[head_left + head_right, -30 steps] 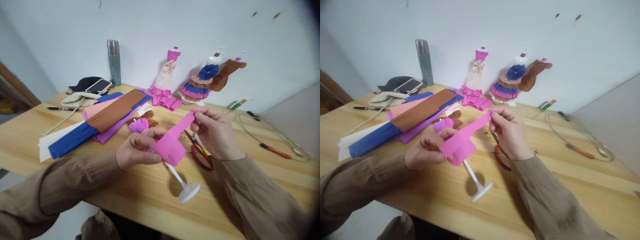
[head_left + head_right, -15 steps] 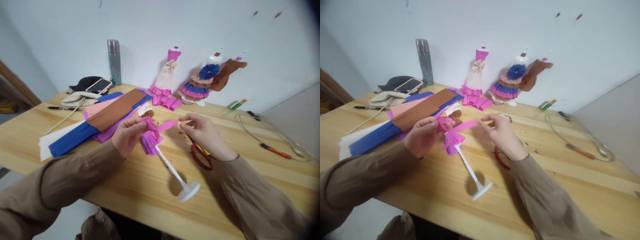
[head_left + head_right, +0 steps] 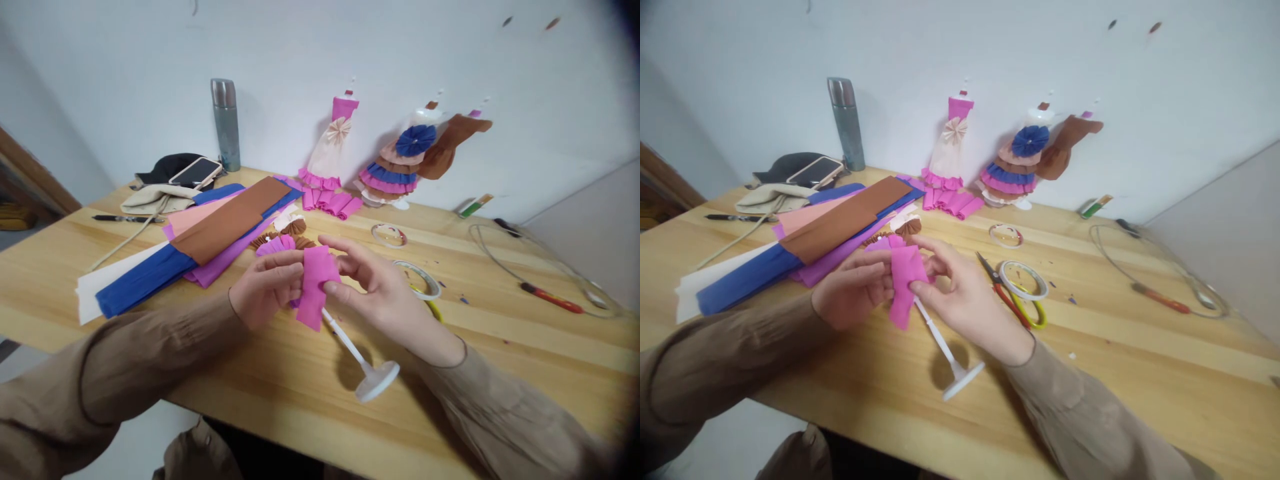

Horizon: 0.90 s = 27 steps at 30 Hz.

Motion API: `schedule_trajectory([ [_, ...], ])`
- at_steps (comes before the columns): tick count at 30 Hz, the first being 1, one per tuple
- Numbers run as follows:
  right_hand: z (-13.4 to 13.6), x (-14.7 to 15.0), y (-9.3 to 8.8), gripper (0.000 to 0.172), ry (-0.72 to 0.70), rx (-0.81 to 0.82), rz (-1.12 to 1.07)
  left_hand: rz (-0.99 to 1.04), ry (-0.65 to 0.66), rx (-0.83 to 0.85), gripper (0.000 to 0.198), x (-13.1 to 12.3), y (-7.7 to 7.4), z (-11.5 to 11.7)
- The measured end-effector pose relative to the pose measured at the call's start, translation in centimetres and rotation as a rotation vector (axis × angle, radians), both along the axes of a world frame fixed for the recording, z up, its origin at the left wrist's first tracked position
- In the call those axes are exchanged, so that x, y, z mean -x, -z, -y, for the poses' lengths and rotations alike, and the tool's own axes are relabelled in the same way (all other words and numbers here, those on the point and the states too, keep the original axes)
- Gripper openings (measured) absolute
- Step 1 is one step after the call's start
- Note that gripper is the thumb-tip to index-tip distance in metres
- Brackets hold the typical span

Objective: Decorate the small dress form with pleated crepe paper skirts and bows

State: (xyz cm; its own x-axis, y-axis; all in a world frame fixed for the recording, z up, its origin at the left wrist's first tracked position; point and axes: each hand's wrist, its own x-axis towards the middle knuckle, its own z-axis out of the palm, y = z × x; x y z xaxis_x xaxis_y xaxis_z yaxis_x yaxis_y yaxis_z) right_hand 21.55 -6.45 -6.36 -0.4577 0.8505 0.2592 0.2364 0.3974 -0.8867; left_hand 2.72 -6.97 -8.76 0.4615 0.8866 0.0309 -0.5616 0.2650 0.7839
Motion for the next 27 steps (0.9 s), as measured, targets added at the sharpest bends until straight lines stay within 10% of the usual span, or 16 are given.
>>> schedule_trajectory([
  [13,-1.6,-1.1,-0.5,0.017,-0.006,0.248,-0.021,0.050,-0.022,-0.031,0.028,-0.1,0.1,-0.5],
  [27,-1.3,-1.3,-0.5,0.031,-0.266,0.246,0.199,-0.011,-0.175,0.142,0.022,0.4,0.5,-0.7],
])
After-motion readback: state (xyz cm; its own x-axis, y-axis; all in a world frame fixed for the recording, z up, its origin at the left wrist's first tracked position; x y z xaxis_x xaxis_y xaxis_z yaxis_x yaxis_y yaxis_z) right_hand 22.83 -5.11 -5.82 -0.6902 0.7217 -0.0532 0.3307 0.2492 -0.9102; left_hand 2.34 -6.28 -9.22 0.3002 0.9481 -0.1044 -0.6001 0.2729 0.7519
